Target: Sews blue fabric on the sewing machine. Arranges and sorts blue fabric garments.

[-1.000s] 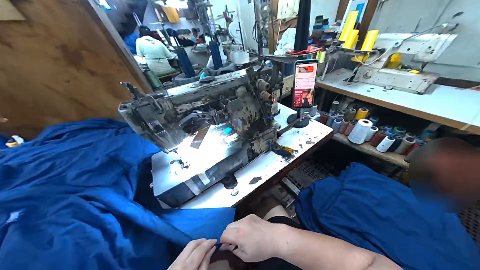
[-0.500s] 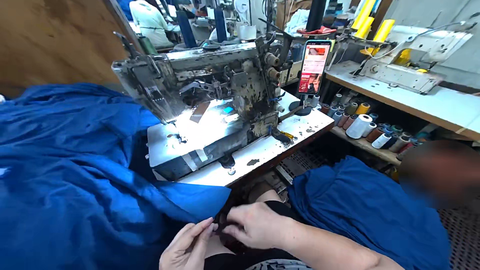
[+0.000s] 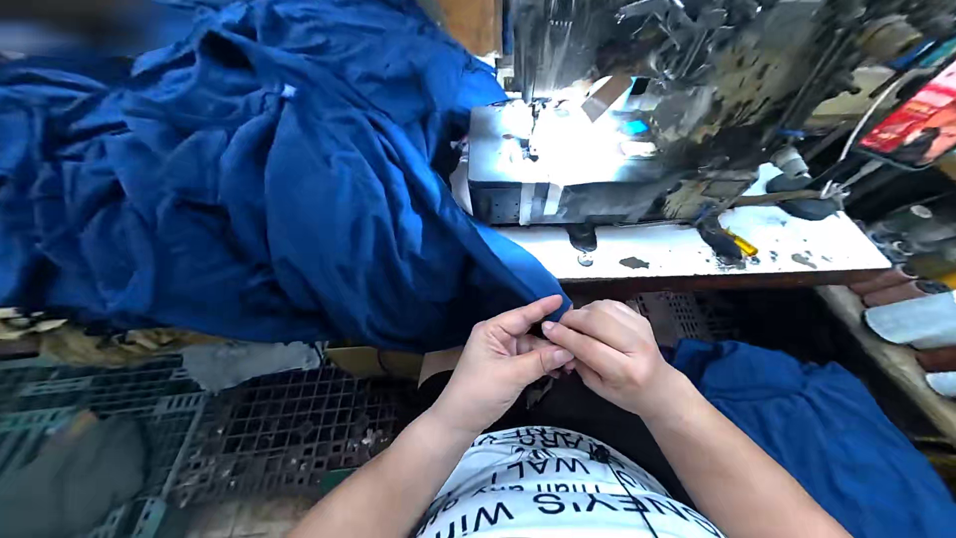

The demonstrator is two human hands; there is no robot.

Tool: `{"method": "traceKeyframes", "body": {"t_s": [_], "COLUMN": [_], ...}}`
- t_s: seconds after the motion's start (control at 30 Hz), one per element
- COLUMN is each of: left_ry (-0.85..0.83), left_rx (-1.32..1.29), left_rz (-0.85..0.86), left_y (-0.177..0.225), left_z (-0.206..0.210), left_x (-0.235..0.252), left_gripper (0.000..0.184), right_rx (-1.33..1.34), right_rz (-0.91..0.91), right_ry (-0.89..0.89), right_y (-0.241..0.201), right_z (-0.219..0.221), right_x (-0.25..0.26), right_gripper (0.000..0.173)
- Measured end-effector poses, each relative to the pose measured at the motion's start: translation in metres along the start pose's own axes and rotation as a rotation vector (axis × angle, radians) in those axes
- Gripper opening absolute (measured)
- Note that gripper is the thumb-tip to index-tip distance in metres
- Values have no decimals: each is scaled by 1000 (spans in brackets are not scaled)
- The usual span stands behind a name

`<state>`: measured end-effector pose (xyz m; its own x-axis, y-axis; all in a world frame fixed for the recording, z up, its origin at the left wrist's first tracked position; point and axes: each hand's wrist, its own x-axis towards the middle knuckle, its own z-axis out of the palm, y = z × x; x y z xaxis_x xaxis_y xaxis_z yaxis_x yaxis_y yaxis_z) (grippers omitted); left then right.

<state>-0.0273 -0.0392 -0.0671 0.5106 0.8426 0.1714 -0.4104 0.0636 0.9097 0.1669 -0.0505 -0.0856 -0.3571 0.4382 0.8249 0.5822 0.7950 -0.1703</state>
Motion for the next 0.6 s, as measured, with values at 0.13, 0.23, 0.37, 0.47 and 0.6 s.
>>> {"method": "traceKeyframes", "body": {"t_s": [0.13, 0.23, 0.37, 0.47, 0.6], "left_ry": [-35, -103, -98, 131, 166], "left_rx": [299, 491, 570, 603, 757], "left_rz": [47, 147, 343, 555, 548], "left_y": [4, 12, 15, -1, -1], "left_z": [-8, -15, -18, -25, -25], "left_x": [-2, -3, 1, 3, 3], "left_gripper": [57, 45, 45, 36, 30], "right_rx": [92, 131, 129, 198, 267], "right_rz": [221, 457, 342, 288, 297], "right_ry": [56, -166, -204, -93, -35], "right_y": [8, 18, 14, 5, -3], "right_z": [-6, -1, 14, 21, 34], "right_x": [0, -1, -1, 7, 20], "right_gripper": [15, 39, 10, 20, 17]}}
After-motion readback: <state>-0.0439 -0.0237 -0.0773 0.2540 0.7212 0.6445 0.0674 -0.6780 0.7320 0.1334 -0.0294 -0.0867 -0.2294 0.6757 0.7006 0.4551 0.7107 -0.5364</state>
